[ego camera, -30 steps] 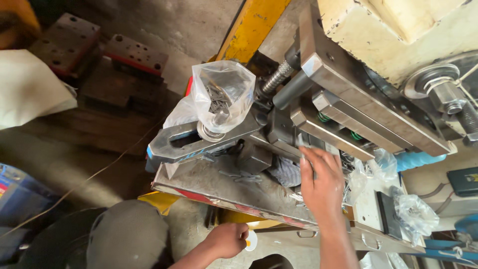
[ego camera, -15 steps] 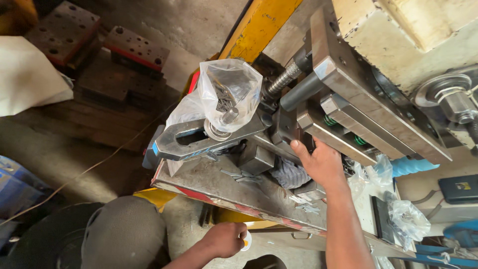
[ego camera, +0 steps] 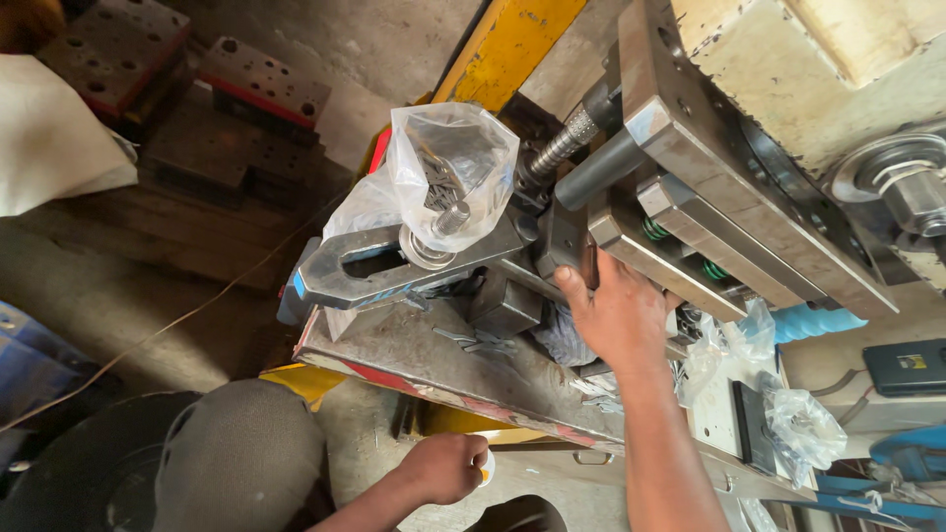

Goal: The person operates a manual metal press in a workshop, repeatedly placing small metal pieces into the press die and using a yellow-handled tool to assist with positioning and removal. The person collects the processed metal pieces into a plastic bag on the machine table.

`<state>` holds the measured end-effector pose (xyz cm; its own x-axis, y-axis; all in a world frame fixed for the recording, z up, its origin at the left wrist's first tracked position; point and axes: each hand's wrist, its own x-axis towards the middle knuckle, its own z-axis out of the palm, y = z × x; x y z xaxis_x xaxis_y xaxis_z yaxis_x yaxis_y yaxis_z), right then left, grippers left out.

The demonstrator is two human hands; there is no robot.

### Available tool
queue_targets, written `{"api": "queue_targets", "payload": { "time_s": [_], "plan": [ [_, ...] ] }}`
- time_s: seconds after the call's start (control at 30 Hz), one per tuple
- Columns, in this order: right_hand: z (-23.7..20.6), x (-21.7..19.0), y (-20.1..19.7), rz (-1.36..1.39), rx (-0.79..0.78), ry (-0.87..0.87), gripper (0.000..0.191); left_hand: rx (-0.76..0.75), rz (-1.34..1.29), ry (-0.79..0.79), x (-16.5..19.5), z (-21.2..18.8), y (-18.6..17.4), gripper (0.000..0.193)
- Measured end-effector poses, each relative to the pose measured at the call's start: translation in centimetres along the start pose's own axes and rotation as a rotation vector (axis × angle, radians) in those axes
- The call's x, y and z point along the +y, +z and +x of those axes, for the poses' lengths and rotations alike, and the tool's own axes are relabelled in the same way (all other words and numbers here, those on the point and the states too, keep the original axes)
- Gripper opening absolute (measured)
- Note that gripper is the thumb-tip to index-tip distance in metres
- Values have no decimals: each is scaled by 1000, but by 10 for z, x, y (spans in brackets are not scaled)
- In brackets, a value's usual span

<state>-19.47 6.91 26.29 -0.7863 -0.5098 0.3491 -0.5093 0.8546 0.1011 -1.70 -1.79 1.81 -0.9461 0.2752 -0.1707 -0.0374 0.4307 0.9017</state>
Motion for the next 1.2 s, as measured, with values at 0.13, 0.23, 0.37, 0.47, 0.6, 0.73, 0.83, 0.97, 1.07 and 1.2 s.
{"api": "queue_targets", "payload": {
  "time_s": [0.13,0.23,0.37,0.47,0.6,0.73,0.83,0.97,1.07,1.2],
  "plan": [
    [-1,-12,-4,-80,73,-59,66,-2,5,-29,1,-2,-3,17],
    [-1,-13,-2,-128,123,-65,66,-13,4,-29,3,-4,-7,17],
    [2,-8,0,-8,-18,6,66,-16,11,-34,6,-3,-7,15],
    [3,-3,-3,-12,47,-147,72,2,7,4,6,-3,-5,13],
    [3,-2,-13,-66,49,-195,73,-11,7,-4,6,-3,-2,13],
    [-2,-14,-10,-128,120,-140,72,-2,32,3,4,-3,-3,11],
    [-6,-17,-3,-106,148,-50,66,-11,32,-17,4,-3,-4,12],
    [-4,-6,2,101,103,-37,67,-1,29,2,4,-4,-4,12],
    [-2,2,4,20,166,-47,60,12,34,39,5,-3,-5,11],
    [1,4,3,126,36,152,59,25,28,26,6,-5,-6,11]
  ]
}}
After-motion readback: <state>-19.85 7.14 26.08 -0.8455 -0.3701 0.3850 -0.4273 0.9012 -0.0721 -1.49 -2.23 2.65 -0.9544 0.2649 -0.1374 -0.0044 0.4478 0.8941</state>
